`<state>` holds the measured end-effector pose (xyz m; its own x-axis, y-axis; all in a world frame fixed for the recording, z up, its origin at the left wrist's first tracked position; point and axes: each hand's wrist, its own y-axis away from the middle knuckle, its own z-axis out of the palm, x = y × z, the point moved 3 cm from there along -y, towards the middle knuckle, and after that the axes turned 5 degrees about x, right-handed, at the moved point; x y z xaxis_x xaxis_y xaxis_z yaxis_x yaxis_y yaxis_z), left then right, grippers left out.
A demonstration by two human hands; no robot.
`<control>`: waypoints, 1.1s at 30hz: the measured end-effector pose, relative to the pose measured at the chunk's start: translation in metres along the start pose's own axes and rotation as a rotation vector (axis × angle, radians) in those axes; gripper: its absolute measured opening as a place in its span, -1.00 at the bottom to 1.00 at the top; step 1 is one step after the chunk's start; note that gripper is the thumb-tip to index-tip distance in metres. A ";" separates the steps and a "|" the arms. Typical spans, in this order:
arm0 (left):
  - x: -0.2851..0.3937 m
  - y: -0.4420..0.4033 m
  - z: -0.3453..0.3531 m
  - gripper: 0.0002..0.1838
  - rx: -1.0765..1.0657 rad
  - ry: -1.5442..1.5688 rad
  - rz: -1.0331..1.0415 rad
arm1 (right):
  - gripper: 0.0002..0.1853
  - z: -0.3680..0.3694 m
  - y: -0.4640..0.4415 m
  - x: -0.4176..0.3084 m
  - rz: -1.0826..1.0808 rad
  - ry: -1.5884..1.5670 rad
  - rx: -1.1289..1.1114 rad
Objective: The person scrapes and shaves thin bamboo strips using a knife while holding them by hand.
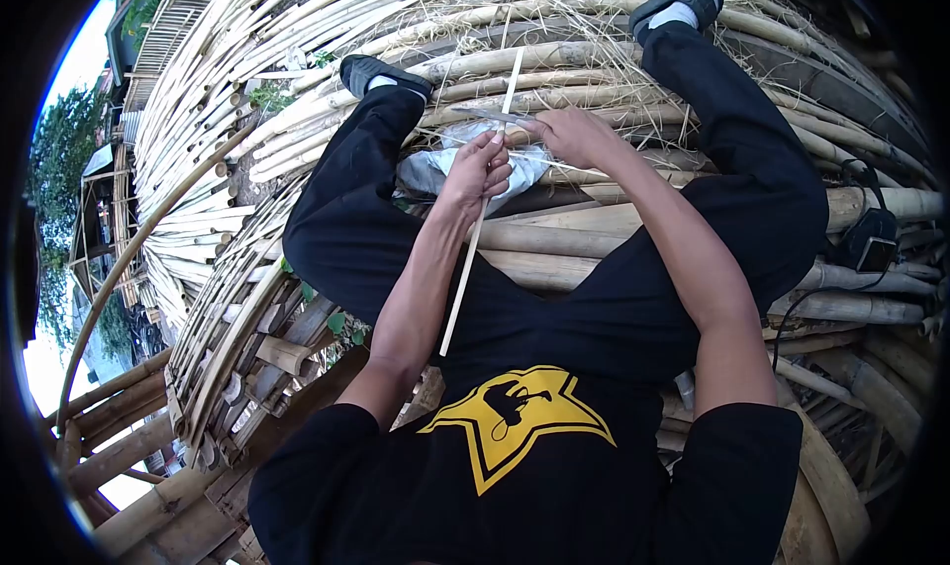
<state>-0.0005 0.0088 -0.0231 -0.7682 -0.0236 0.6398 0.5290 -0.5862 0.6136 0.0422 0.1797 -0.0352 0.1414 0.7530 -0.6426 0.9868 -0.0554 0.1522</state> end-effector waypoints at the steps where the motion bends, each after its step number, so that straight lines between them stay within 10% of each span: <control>1: -0.002 0.004 -0.001 -0.85 0.002 -0.001 0.000 | -0.48 0.002 0.000 0.004 -0.008 0.000 -0.005; 9: 0.010 0.020 0.003 -0.84 -0.107 0.010 -0.053 | -0.47 -0.034 -0.014 0.123 0.369 0.031 0.349; 18: 0.005 0.007 0.008 -0.79 -0.038 -0.068 -0.013 | -0.37 -0.019 0.001 -0.002 0.025 -0.100 -0.041; 33: 0.004 0.011 0.004 -0.85 0.064 -0.122 -0.032 | -0.49 -0.003 -0.002 0.009 0.000 0.010 -0.009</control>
<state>0.0039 0.0056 -0.0113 -0.7375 0.0947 0.6686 0.5302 -0.5320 0.6602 0.0409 0.1884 -0.0386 0.1408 0.7596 -0.6349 0.9860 -0.0500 0.1589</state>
